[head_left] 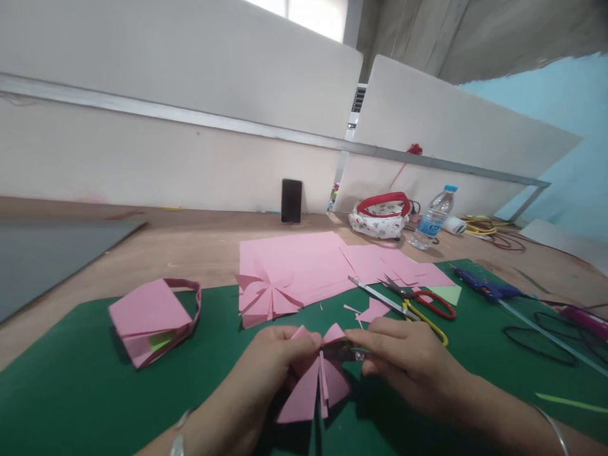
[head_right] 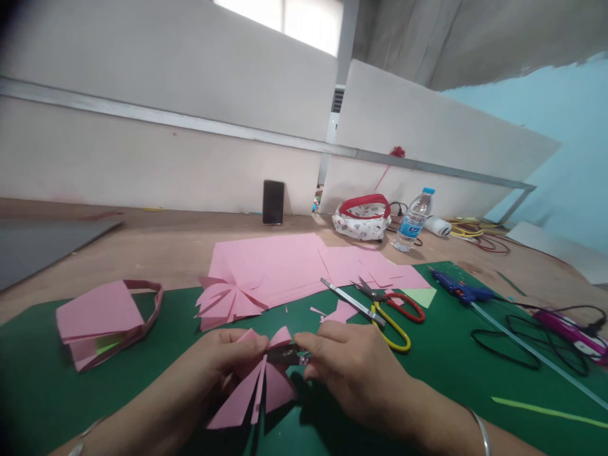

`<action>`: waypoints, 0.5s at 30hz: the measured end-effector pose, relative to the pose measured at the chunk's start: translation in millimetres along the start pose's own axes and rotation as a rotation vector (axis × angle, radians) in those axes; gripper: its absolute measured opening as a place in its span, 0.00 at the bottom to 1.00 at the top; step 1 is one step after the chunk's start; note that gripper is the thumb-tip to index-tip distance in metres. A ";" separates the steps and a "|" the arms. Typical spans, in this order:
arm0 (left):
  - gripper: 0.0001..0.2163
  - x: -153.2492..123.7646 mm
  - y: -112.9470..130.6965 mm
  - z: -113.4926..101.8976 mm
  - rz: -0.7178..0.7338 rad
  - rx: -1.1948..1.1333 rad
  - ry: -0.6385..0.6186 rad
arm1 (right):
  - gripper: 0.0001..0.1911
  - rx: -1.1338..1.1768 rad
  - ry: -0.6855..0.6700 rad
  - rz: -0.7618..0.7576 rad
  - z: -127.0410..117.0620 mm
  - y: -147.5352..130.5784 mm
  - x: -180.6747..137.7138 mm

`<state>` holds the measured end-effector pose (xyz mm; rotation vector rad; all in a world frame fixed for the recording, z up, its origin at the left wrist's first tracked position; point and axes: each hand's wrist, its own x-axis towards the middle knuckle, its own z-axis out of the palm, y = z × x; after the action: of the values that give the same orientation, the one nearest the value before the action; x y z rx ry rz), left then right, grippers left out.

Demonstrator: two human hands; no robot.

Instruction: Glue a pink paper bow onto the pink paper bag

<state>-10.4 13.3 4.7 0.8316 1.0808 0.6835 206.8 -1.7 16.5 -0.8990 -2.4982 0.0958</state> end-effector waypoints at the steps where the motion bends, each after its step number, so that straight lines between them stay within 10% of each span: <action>1: 0.18 0.3 0.0 0.0 -0.005 0.002 0.005 | 0.14 -0.003 0.003 -0.002 0.0 -0.3 0.3; 15: 0.17 -1.2 -5.0 -1.7 0.039 -0.031 0.009 | 0.18 0.051 0.128 0.174 -29.3 8.9 7.0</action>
<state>-12.1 10.0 0.7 0.8251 1.0625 0.7354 220.8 6.8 43.2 -1.0652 -2.2866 0.1529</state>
